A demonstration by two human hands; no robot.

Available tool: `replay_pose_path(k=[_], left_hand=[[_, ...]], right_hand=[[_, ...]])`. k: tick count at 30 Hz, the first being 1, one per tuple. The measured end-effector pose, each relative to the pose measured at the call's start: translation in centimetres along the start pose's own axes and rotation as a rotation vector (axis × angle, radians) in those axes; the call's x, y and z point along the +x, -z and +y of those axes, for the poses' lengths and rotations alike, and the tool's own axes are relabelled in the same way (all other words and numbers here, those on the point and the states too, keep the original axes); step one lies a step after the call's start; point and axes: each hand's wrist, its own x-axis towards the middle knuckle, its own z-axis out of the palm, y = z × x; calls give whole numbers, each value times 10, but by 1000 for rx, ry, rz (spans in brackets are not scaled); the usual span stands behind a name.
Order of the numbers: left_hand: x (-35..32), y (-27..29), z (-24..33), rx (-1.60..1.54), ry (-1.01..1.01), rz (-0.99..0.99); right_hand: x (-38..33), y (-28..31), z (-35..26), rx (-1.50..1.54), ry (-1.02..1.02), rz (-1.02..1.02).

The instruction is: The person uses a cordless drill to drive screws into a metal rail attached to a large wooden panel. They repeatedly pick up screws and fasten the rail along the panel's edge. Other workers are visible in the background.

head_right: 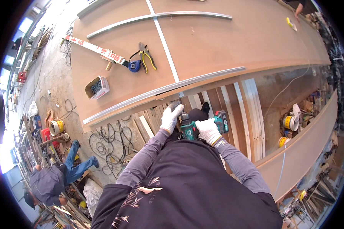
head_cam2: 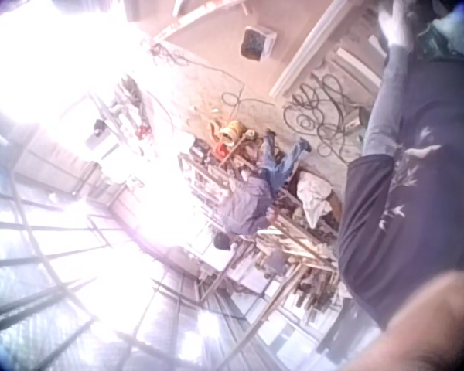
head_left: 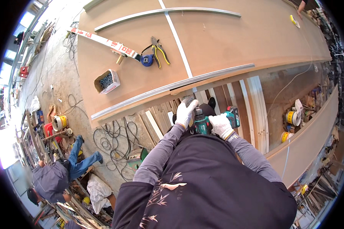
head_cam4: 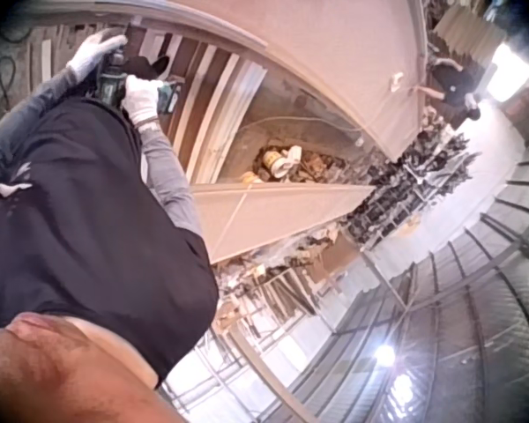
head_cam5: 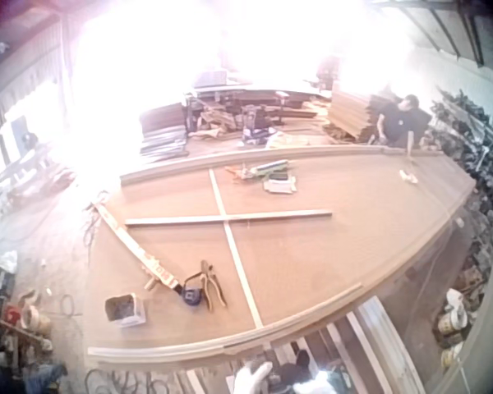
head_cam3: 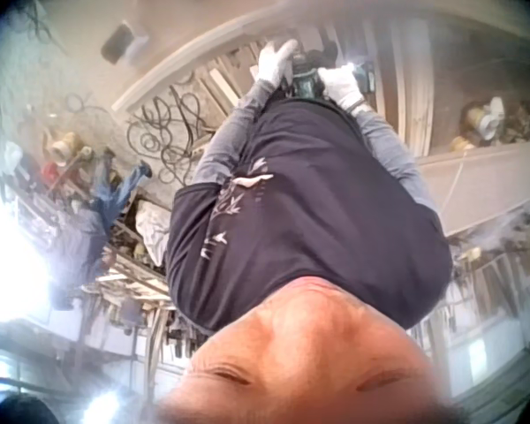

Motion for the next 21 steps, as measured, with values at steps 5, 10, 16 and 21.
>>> replay_pose_path(k=[5,10,16,21], left_hand=[[20,-15,9,-71,145,-17],[22,-31,-5,-355,304,95],[-1,-37,-27,-554,345,105],[-21,-40,-50,-723,500,78]], right_hand=[[-3,7,-3,10,27,30],[-11,32,-16,78,0,-27],[-31,39,-18,182,-12,-131],[-52,29,-18,262,-11,-186]])
